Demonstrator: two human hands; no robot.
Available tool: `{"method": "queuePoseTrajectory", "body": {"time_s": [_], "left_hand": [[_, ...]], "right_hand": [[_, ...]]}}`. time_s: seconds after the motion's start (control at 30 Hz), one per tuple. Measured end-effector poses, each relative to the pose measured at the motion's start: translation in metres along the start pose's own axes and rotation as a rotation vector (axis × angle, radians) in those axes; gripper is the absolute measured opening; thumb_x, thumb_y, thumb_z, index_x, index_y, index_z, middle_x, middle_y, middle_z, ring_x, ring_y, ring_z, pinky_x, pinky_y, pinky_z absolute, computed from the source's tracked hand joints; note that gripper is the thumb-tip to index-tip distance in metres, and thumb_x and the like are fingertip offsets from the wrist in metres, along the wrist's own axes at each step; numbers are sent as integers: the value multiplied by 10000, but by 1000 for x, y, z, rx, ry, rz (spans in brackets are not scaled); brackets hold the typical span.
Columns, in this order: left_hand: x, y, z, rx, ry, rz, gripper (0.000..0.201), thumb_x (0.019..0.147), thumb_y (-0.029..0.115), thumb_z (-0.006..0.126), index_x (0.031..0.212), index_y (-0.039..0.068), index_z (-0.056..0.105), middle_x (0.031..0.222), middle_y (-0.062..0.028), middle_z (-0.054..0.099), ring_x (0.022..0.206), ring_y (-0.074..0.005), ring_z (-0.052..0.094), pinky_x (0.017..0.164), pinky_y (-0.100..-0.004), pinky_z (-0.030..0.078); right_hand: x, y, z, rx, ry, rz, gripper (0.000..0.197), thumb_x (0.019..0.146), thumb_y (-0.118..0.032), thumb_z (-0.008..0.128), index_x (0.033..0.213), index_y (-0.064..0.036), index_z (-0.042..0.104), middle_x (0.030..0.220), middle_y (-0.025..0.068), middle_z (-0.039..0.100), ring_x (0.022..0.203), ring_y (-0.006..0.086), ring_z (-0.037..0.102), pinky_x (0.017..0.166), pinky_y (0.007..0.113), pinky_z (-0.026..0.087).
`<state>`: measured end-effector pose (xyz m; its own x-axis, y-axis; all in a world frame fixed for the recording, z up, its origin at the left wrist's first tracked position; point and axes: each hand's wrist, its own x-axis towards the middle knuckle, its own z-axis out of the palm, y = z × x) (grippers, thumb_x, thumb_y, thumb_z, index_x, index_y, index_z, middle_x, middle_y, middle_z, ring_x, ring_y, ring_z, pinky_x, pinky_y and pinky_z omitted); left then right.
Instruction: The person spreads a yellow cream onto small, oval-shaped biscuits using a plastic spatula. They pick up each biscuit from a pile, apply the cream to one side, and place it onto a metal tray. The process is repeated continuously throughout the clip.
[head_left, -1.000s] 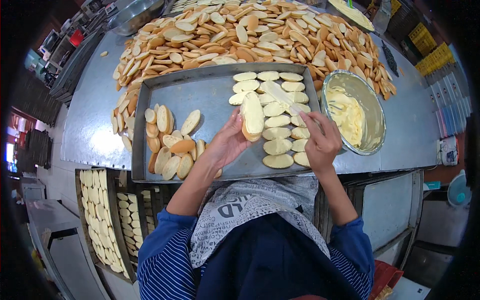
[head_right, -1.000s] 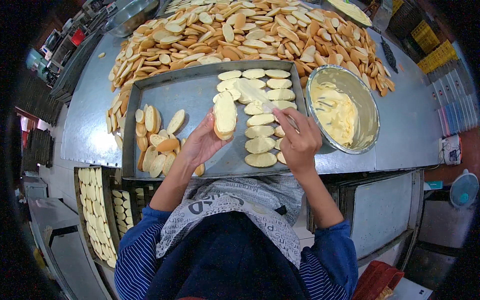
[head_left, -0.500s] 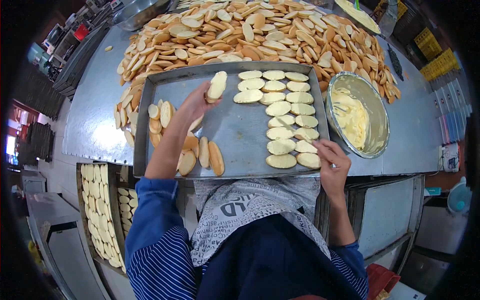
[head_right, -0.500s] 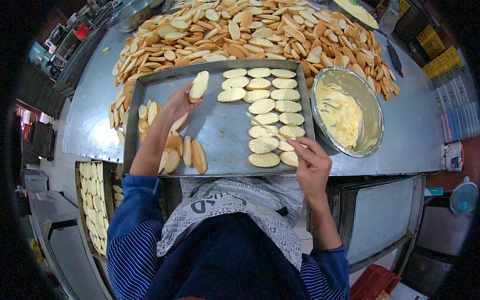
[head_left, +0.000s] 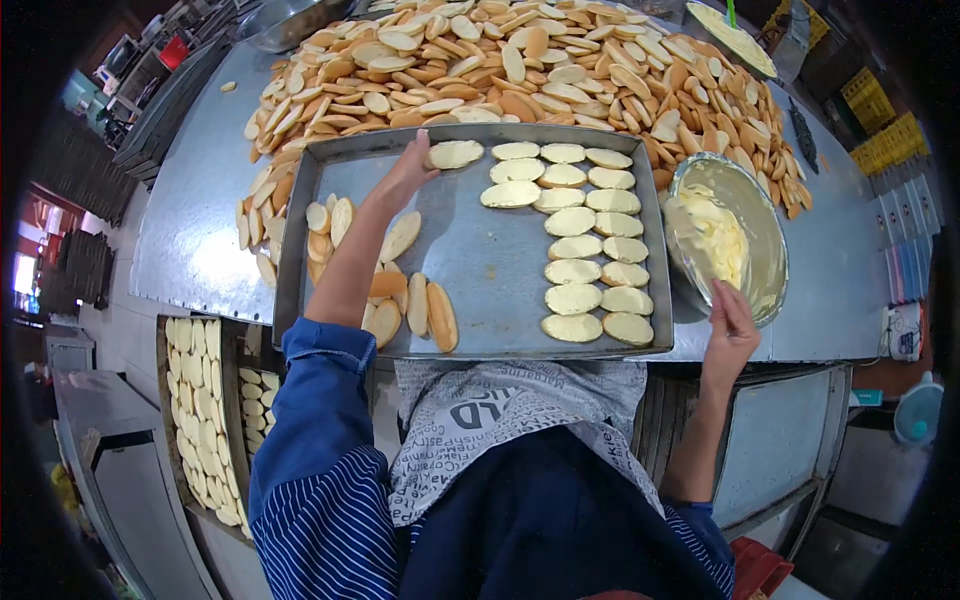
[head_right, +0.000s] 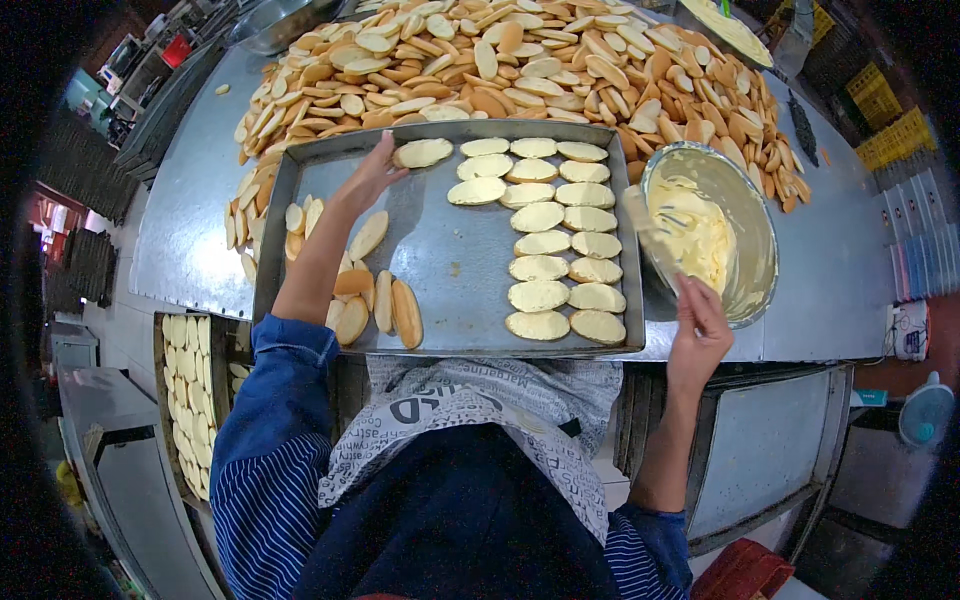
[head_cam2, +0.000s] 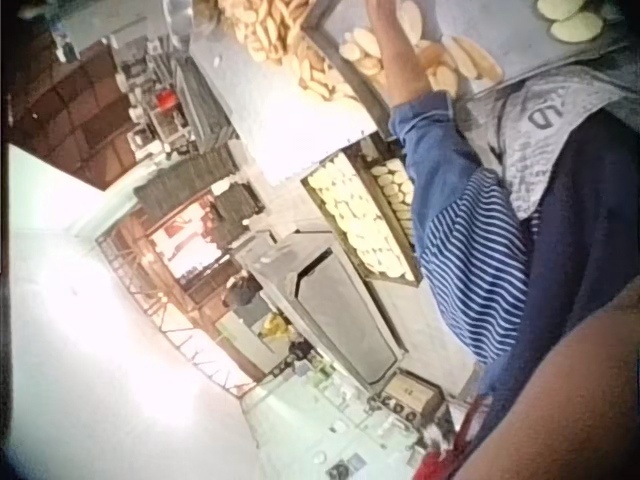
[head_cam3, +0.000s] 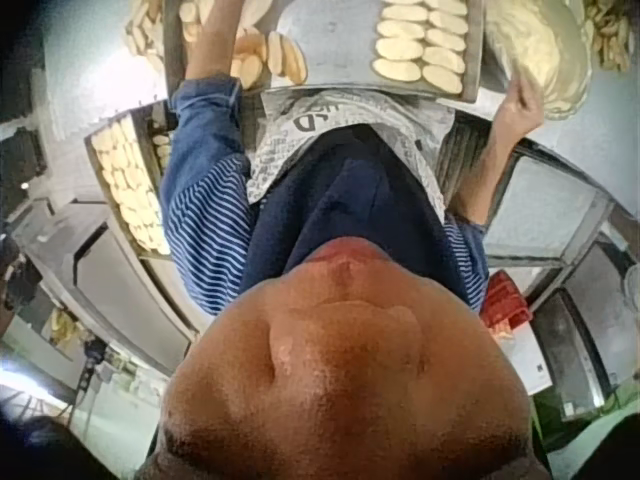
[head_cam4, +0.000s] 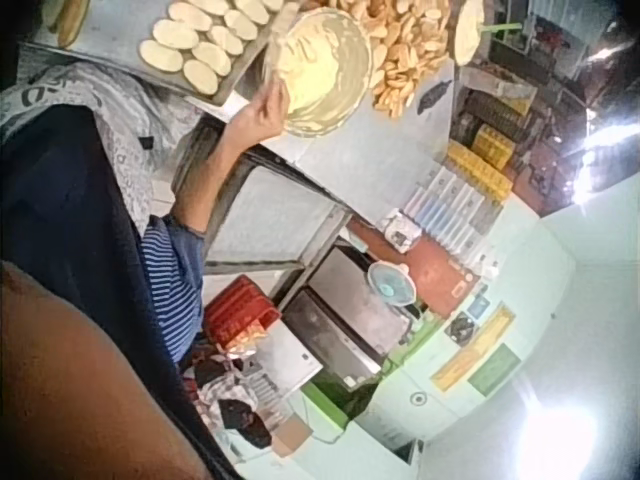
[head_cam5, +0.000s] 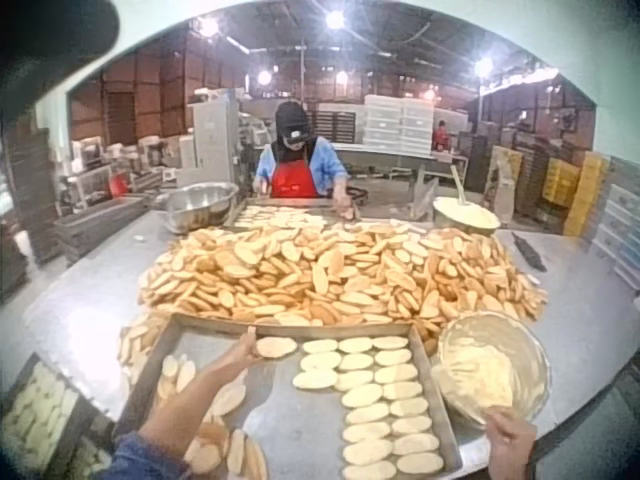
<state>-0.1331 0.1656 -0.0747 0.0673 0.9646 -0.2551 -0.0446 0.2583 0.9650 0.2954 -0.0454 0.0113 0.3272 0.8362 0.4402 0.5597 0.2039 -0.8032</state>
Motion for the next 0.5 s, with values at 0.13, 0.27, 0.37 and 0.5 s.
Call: {"method": "queuePoseTrajectory", "body": {"time_s": [0.13, 0.27, 0.37, 0.5], "left_hand": [[3, -13, -12, 333, 157, 97, 639, 966, 510, 335, 1370, 15, 324, 1391, -164, 391, 1273, -255, 389, 995, -411, 384], [-32, 14, -24, 1056, 47, 106, 480, 901, 423, 544, 1135, 3, 547, 1148, -179, 585, 1060, -294, 562, 867, -395, 457], [-70, -1, -36, 1344, -35, 171, 383, 759, 318, 715, 947, 3, 604, 953, -171, 632, 901, -329, 601, 786, -392, 474], [-101, -6, -33, 1398, 5, 158, 385, 696, 265, 761, 939, 9, 608, 939, -162, 623, 894, -336, 596, 772, -409, 473]], "right_hand": [[32, 12, -10, -193, 60, -29, 262, 864, 31, 566, 1086, -53, 678, 989, 91, 671, 910, 147, 611, 810, 260, 463], [66, 55, -34, -569, 15, 43, 251, 851, -56, 584, 1072, -110, 690, 974, 128, 686, 853, 217, 659, 754, 307, 486], [83, 58, -29, -745, -189, 128, 233, 832, -80, 594, 1037, -108, 701, 953, 159, 678, 848, 271, 665, 744, 342, 487], [91, 71, -21, -627, -509, 69, 219, 820, -73, 599, 1010, -97, 707, 825, 163, 687, 723, 229, 657, 667, 341, 486]]}}
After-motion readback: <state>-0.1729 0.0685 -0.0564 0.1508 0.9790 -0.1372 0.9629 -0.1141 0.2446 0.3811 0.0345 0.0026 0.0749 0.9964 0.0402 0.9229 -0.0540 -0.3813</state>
